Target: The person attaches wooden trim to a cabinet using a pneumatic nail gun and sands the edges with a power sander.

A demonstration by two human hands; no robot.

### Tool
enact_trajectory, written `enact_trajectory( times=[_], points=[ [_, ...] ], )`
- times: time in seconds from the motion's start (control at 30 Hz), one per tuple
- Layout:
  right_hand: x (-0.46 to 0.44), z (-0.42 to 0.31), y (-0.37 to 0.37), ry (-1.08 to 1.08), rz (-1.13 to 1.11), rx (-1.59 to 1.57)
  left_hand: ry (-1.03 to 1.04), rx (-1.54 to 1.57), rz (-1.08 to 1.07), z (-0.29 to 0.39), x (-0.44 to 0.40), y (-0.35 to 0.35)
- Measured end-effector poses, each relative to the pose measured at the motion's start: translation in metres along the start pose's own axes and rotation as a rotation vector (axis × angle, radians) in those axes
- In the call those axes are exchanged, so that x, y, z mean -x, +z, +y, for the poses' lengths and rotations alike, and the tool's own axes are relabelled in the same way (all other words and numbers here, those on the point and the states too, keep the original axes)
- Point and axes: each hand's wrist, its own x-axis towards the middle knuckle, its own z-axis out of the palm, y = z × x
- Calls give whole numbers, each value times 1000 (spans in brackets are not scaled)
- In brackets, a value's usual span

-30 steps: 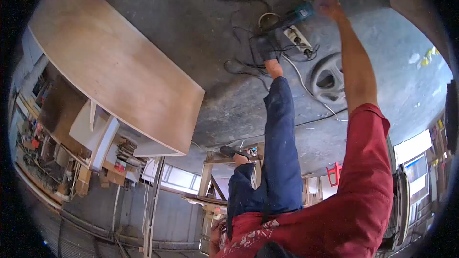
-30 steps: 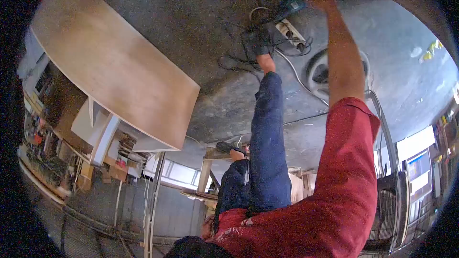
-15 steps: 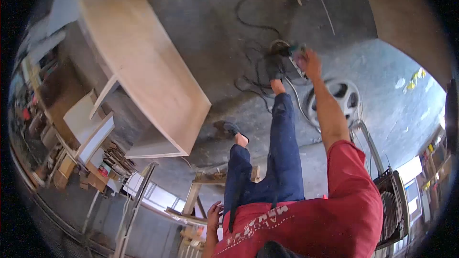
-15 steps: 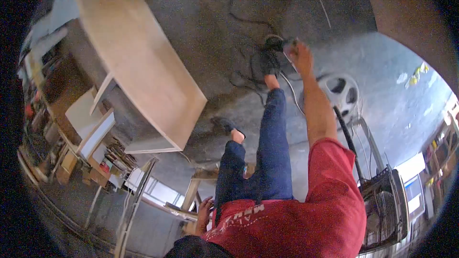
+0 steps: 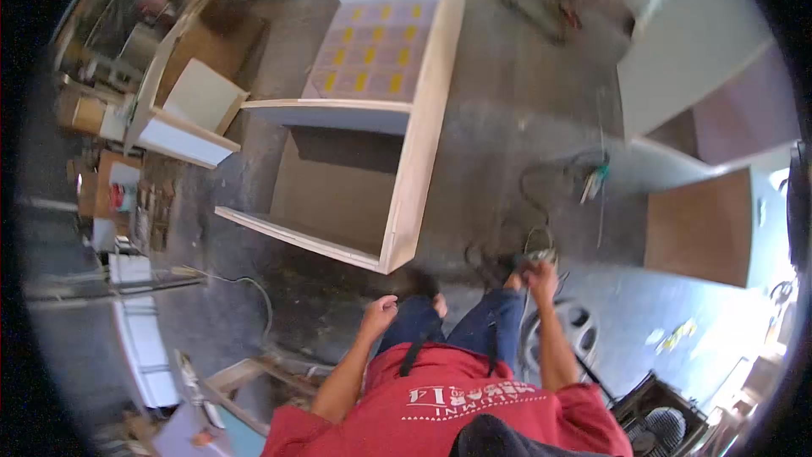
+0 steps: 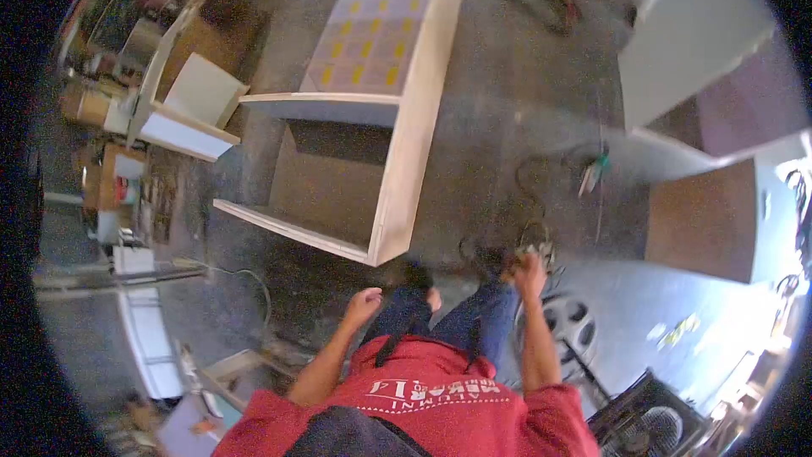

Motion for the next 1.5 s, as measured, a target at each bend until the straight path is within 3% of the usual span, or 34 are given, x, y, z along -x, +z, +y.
enact_trajectory(
  times=[0.1,0.17,0.23,0.3,0.33,0.4,0.5,0.57,0.6,0.67,0.73,0.77,0.83,0.9,0.93,0.97,1.03,1.1,1.23,1.27,1.33,1.37,1.43,1.5],
  points=[
    [49,-83,-32,-132,-24,-48,111,13,-20,53,-4,-12],
    [78,-126,-53,-170,-169,-186,259,-87,-160,75,-2,-9],
    [122,-214,-104,-315,-143,-265,477,-210,-212,75,-6,10],
    [154,-278,-145,-453,-206,-149,430,5,-380,115,16,14],
    [172,-307,-167,-422,-291,-175,421,76,-436,133,27,17],
    [199,-349,-200,-513,-280,-187,771,498,-483,147,39,30],
    [224,-382,-218,-652,-232,-223,822,336,-442,170,58,2],
    [237,-395,-229,-680,-41,-328,682,245,-557,231,113,-38],
    [242,-395,-235,-680,-44,-334,756,416,-442,231,123,-35],
    [249,-391,-250,-723,-42,-787,833,581,-307,231,138,-36],
    [252,-357,-245,-622,-36,-848,540,779,-699,225,155,-40],
    [251,-336,-239,-517,-24,-899,540,777,-691,223,167,-42],
    [257,-304,-221,-510,-102,-781,489,991,-806,228,204,-48],
    [276,-281,-192,-448,-565,-1067,450,984,-824,221,229,-47],
    [285,-273,-178,-439,-579,-1072,411,950,-897,220,241,-49],
    [295,-267,-166,-396,-805,-1077,371,918,-971,215,253,-49],
    [315,-276,-163,-352,-1040,-1061,357,927,-991,201,271,-44],
    [329,-297,-172,-457,-881,-1168,228,945,-1153,194,284,-52],
    [370,-314,-168,-334,-787,-1188,174,952,-1123,179,301,-74],
    [376,-322,-157,-445,-663,-1250,237,816,-1032,172,298,-80],
    [392,-344,-138,-420,-461,-1336,370,554,-757,144,298,-102],
    [396,-352,-129,-421,-392,-1341,340,600,-740,123,299,-113],
    [397,-373,-105,-340,-264,-1369,769,469,-459,82,298,-141],
    [405,-410,-85,-240,-141,-1442,679,407,-324,48,300,-174]
  ],
)
